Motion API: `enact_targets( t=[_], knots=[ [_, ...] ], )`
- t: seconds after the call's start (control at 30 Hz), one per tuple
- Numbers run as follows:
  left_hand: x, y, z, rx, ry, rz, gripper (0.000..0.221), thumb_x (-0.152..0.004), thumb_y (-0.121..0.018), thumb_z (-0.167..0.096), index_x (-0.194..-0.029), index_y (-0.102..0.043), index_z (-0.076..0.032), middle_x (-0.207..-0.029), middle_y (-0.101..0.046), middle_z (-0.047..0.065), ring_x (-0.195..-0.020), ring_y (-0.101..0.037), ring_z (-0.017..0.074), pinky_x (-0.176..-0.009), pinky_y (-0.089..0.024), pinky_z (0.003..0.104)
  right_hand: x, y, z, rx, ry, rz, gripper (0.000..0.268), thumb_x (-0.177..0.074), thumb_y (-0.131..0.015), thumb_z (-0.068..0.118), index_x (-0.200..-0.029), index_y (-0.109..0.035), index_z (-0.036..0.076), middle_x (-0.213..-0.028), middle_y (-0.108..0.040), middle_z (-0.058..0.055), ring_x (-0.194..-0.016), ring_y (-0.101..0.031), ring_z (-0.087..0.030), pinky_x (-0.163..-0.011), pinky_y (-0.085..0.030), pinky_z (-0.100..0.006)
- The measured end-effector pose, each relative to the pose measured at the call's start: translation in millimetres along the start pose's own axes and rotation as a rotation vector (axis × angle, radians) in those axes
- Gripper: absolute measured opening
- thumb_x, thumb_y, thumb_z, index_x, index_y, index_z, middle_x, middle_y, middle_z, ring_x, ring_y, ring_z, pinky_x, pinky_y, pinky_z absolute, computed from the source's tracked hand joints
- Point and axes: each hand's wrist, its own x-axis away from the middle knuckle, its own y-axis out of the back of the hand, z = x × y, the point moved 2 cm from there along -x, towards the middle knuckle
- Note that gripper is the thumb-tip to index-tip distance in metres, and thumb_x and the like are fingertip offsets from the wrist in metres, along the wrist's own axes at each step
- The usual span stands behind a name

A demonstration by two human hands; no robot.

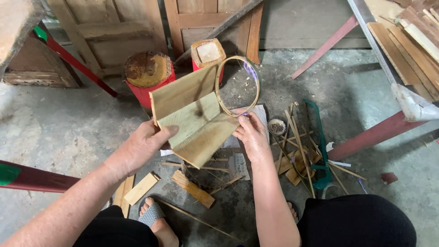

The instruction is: Assembling a small wooden frame or box using wooden slats, a hammer, and nails.

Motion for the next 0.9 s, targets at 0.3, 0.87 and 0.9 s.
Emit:
enact_targets(
  t=[0.3, 0.87, 0.9],
  knots=[
    [17.7, -18.8, 0.1, 0.065, 0.049, 0.072, 0.042, -0.095, -0.065, -0.027, -0.118, -0.071, 0.008, -0.093, -0.072, 0.020, -0.091, -0.070, 0.0291, -0.084, -0.060, 0.035, -0.4, 6.1, -28.7, 0.088, 0.041, -0.069, 0.026, -0.098, -0.069, 0.020, -0.122, -0.067, 0.010, -0.115, -0.065, -0.012, -0.105, -0.070, -0.025, -0.096, -0.058, -0.043],
    [-28.5, -18.7, 109.1, 0.055, 0.071, 0.022, 0.040, -0.091, -0.074, -0.026, -0.127, -0.074, -0.008, -0.107, -0.071, 0.005, -0.104, -0.062, 0.0203, -0.102, -0.049, 0.041, 13.5, -0.1, -1.8, -0.139, 0.203, -0.146, 0.030, -0.100, -0.064, 0.009, -0.130, -0.062, 0.008, -0.130, -0.065, -0.018, -0.120, -0.066, -0.030, -0.106, -0.054, -0.049],
    [-39.3, -13.4, 134.6, 0.067, 0.092, 0.004, 0.040, -0.092, -0.076, -0.029, -0.125, -0.075, -0.008, -0.106, -0.071, 0.005, -0.102, -0.062, 0.0204, -0.100, -0.049, 0.039, 16.7, -3.2, 2.5, -0.135, 0.210, -0.134, 0.031, -0.100, -0.064, 0.009, -0.131, -0.063, 0.009, -0.131, -0.065, -0.019, -0.120, -0.065, -0.032, -0.106, -0.053, -0.051]
  ],
)
